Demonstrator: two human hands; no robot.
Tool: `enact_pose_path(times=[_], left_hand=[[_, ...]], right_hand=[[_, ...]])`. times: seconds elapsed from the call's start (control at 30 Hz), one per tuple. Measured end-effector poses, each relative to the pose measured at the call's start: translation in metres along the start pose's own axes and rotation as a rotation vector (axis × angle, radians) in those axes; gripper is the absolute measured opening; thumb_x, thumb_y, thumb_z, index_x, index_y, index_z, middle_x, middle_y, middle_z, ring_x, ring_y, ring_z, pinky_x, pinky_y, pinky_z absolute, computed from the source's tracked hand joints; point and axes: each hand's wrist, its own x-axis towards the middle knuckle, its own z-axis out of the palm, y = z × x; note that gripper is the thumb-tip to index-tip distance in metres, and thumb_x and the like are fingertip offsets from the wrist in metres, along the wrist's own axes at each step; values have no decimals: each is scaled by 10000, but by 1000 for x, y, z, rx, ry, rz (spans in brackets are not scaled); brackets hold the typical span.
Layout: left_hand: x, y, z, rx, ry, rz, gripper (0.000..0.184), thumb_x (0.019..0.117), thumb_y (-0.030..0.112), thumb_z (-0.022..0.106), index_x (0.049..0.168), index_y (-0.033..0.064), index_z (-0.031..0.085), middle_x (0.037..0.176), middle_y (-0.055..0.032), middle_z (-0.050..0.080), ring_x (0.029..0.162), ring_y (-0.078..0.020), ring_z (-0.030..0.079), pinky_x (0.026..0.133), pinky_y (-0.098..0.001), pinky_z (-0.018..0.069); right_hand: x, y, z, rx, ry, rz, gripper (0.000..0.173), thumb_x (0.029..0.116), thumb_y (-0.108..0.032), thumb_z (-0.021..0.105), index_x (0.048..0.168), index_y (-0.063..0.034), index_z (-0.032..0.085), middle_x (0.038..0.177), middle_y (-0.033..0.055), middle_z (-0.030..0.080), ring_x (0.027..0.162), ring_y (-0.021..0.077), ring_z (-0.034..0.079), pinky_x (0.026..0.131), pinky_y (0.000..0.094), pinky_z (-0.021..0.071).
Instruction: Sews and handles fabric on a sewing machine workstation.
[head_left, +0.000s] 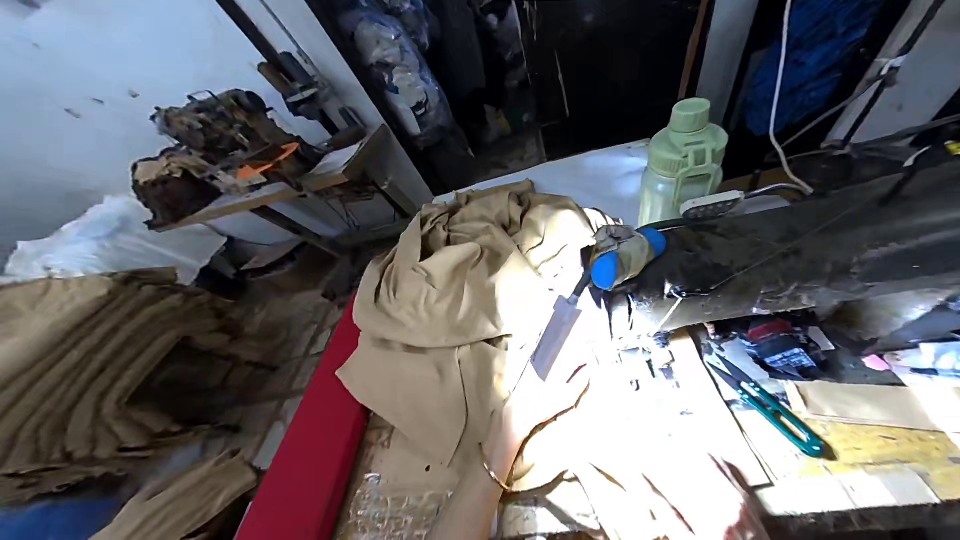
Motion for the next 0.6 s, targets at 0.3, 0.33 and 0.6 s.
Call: enact_pose_path(times=[0.3,0.33,0.6], left_hand=[[-28,0,5,-577,-197,-488,380,1085,82,400,1393,-131,465,1369,-230,561,1253,-151,548,1073,-226,411],[-28,0,8,-562,-202,-515,393,1086,78,388,1404,-145,450,1394,-248,545,1276,-167,540,1084,-242,403],[-19,9,14,-182,-207,-228,383,1062,182,454,1302,-59,631,1320,-217,640,1254,-274,591,1083,-374,435]], right_hand=[[36,-8,27,-150,-60,248,403,955,-238,628,1313,-58,674,1339,181,654,1255,385,599,1062,605,384],[35,-9,27,-248,-49,197,393,936,-235,643,1295,-81,689,1332,158,674,1246,405,618,1037,642,409],[23,-7,23,-72,-2,115,393,1001,-238,525,1302,-51,696,1424,105,633,1358,409,540,1114,677,335]])
